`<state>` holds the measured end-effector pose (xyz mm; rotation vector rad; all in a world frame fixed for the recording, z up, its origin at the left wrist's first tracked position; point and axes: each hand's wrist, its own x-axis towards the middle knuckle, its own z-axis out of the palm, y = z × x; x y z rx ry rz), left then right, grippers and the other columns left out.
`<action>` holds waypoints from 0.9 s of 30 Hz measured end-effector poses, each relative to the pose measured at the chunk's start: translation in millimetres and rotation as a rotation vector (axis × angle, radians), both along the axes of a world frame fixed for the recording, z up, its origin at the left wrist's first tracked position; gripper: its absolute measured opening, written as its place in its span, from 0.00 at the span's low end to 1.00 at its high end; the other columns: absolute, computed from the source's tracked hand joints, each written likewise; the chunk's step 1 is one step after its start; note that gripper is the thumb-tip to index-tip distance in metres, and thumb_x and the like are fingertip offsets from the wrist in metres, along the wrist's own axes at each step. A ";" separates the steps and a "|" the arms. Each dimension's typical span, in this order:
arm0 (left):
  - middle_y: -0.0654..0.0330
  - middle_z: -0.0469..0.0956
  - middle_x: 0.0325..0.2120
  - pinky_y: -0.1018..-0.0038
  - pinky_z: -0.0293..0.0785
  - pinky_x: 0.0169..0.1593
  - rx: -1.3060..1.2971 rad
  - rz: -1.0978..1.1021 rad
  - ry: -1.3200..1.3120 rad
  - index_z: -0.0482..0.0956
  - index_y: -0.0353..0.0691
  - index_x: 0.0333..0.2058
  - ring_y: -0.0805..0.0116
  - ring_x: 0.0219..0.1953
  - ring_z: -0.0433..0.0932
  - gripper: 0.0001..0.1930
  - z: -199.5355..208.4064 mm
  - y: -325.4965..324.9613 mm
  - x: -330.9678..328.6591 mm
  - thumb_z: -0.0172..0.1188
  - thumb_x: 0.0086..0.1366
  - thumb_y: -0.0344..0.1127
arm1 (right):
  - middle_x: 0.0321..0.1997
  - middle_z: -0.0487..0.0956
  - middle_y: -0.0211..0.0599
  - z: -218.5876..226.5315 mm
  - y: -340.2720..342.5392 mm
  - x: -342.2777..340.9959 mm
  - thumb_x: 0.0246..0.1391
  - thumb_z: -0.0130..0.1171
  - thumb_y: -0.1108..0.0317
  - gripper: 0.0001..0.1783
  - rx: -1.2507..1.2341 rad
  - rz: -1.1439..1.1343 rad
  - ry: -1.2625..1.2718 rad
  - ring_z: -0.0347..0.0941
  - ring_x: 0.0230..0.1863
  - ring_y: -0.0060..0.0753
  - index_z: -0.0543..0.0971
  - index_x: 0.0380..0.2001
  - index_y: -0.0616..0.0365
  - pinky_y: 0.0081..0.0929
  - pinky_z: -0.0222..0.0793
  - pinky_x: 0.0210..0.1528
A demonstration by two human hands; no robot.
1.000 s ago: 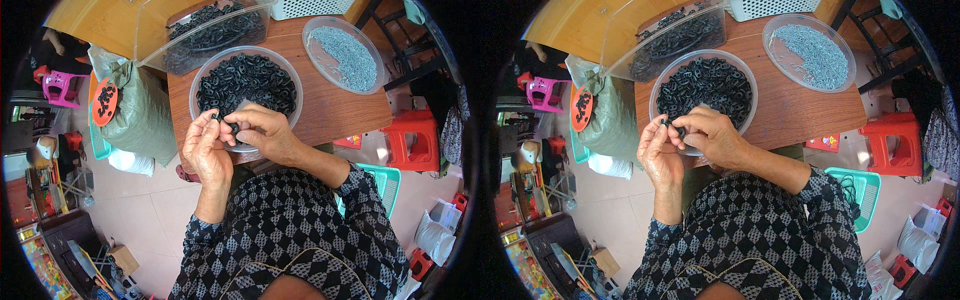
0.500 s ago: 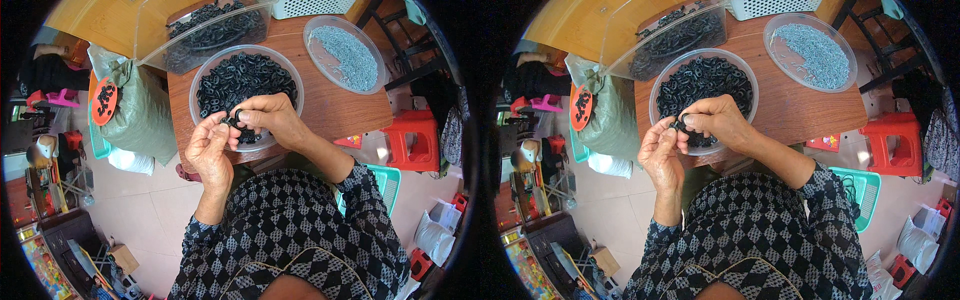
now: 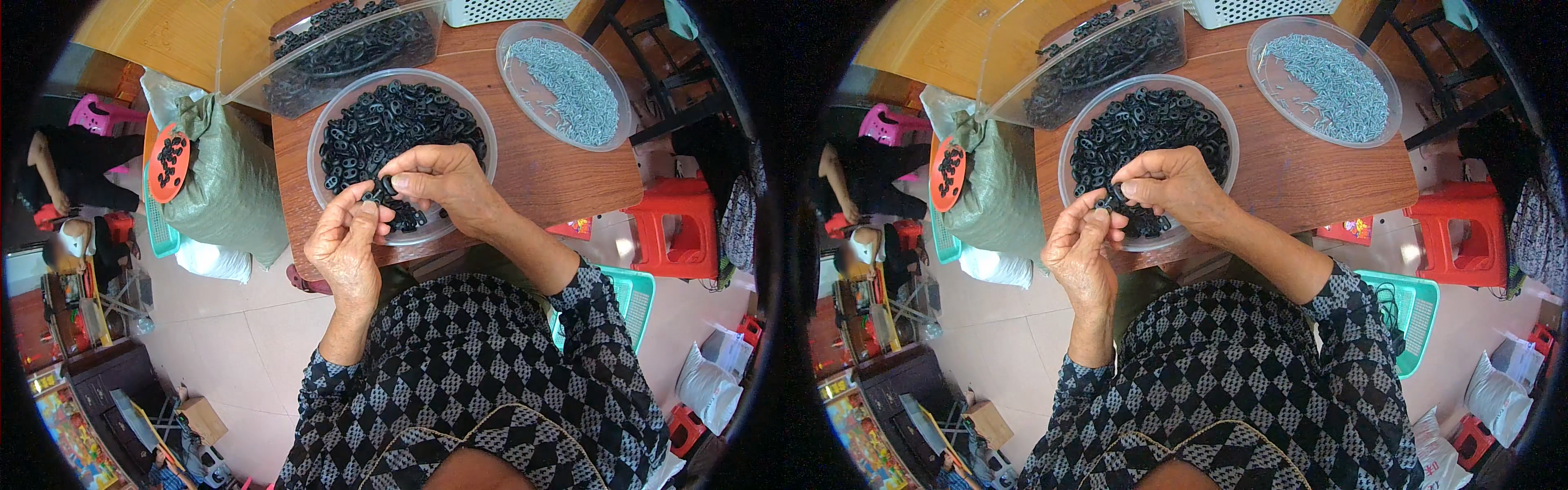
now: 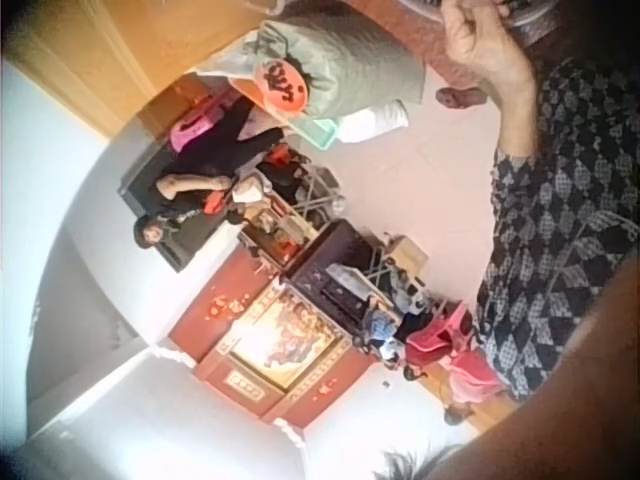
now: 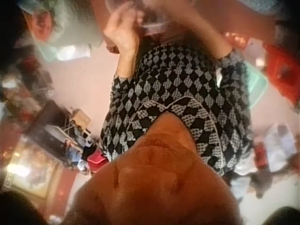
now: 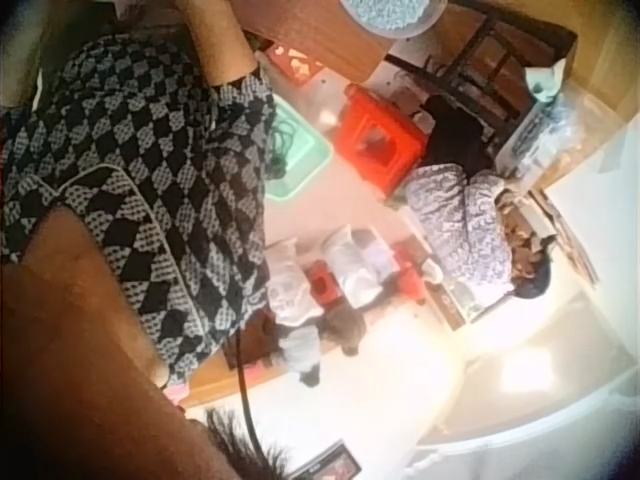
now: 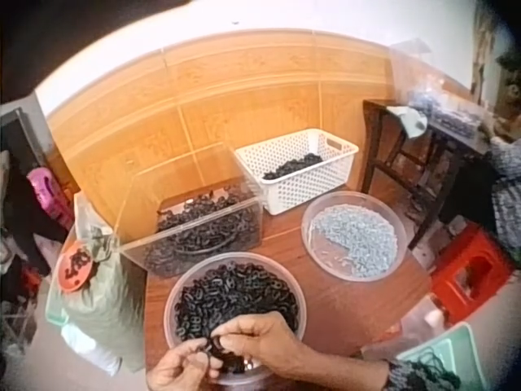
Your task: The person assembles plastic cord locks by hand, picking small components from a tray and fitting them together.
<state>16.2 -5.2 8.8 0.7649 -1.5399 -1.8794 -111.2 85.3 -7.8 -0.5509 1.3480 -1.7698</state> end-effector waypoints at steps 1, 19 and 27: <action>0.60 0.78 0.24 0.86 0.71 0.28 -0.012 -0.001 -0.008 0.75 0.29 0.42 0.79 0.24 0.74 0.10 0.0 0.3 -0.1 0.54 0.63 0.24 | 0.25 0.78 0.29 1.0 0.0 0.1 0.50 0.62 0.69 0.11 0.002 -0.004 0.028 0.66 0.22 0.14 0.81 0.36 0.61 0.12 0.60 0.24; 0.63 0.78 0.23 0.86 0.69 0.28 -0.159 -0.005 -0.132 0.76 0.30 0.41 0.82 0.24 0.73 0.10 0.8 3.6 1.7 0.54 0.61 0.23 | 0.28 0.78 0.26 -3.3 0.2 -3.2 0.50 0.59 0.74 0.09 0.010 0.005 0.328 0.70 0.30 0.12 0.81 0.37 0.63 0.12 0.67 0.31; 0.64 0.78 0.24 0.87 0.67 0.28 -0.186 -0.013 -0.123 0.76 0.30 0.41 0.83 0.24 0.71 0.10 -1.2 3.7 3.3 0.53 0.61 0.22 | 0.27 0.78 0.25 -3.3 0.3 -3.6 0.50 0.61 0.73 0.08 -0.004 0.015 0.238 0.69 0.28 0.11 0.81 0.35 0.63 0.11 0.65 0.30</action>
